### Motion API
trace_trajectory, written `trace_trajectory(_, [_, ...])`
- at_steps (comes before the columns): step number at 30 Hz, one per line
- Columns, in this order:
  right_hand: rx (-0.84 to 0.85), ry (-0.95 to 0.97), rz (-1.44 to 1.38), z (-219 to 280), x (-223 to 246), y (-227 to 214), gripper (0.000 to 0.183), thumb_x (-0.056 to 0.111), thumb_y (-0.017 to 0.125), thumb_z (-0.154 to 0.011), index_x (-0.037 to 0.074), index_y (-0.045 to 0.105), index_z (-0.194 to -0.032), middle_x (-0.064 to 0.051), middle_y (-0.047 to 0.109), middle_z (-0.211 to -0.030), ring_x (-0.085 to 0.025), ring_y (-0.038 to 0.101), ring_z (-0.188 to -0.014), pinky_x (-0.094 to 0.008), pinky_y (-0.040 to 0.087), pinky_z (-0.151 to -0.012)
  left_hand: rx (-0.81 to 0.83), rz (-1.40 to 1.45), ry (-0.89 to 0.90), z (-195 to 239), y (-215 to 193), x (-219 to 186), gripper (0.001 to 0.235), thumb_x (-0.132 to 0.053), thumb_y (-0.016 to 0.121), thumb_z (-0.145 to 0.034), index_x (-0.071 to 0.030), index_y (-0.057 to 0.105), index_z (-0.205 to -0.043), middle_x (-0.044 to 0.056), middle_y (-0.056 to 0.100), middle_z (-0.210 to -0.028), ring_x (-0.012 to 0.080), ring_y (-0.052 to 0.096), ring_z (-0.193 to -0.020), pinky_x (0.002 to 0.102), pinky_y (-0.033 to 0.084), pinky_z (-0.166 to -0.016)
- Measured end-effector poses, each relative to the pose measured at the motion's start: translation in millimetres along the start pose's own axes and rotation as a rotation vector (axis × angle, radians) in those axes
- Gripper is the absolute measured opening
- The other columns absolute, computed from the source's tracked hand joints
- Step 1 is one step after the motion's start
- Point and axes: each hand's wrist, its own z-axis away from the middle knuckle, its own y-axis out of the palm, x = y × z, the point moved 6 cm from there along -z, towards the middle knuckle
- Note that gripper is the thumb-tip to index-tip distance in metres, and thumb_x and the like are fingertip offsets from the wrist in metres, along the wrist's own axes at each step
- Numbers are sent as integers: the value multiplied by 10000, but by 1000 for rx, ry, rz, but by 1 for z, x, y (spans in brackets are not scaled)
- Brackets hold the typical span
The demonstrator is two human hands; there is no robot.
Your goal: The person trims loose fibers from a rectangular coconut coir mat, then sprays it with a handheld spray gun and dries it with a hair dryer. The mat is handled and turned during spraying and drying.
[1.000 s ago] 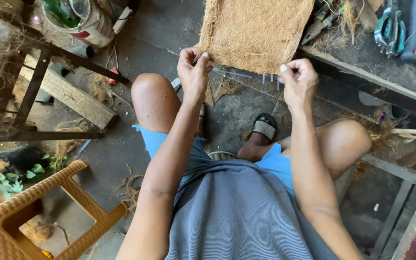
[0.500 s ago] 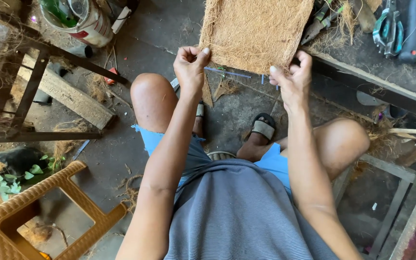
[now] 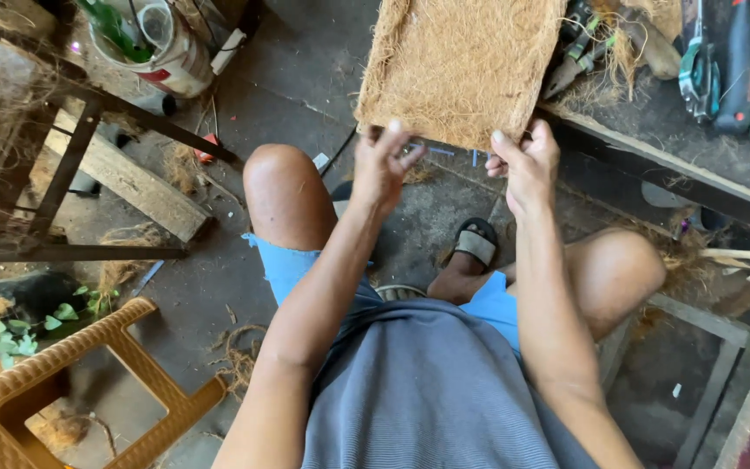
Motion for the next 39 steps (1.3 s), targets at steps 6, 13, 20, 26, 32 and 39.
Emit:
trace_trajectory(6, [99,5,-39,27,28,26,433,201,748,-916,71,467,-1218,-121,651,-861,-201,710,-633,-319,647,-517,63,-13,-103,10,25,25,421,-130,818,-832,2,480,-1046,25,608,-802,193,713,-764,459,592,-844])
trace_trajectory(13, [109,-190,114,29,30,23,714,96,767,-939,34,293,-1469,-223,660,-918,-228,697,-669,-335,651,-570,1,-56,-33,-10,5,55,343,-146,812,-842,13,558,-1010,53,669,-782,187,725,-737,425,618,-786])
trace_trajectory(20, [-6,82,-11,18,-11,18,294,278,687,-961,55,499,-1000,-167,635,-614,-204,649,-437,-315,571,-361,-46,-94,48,-26,-14,72,366,-131,820,-846,63,595,-1059,122,691,-802,228,723,-763,442,619,-753])
trace_trajectory(26, [279,250,-96,12,-18,9,567,647,474,-960,113,560,-1130,-128,720,-932,-217,753,-770,-370,645,-648,-10,-194,176,-13,-7,17,374,-164,793,-881,-41,605,-1180,94,705,-959,176,707,-894,399,616,-809])
trace_trajectory(32, [237,51,71,2,40,4,395,389,559,-1024,26,618,-1169,-169,689,-1009,-264,721,-895,-380,613,-752,73,-248,199,-14,-30,-39,344,-182,725,-933,-81,621,-1245,80,699,-1029,185,705,-914,409,626,-802])
trace_trajectory(39, [123,-474,282,-109,211,15,98,134,581,-1018,81,582,-1100,-97,652,-1197,-179,642,-1124,-267,557,-934,257,-167,304,-48,36,-165,384,-235,694,-908,-10,622,-1210,89,685,-1162,190,645,-1046,308,502,-941])
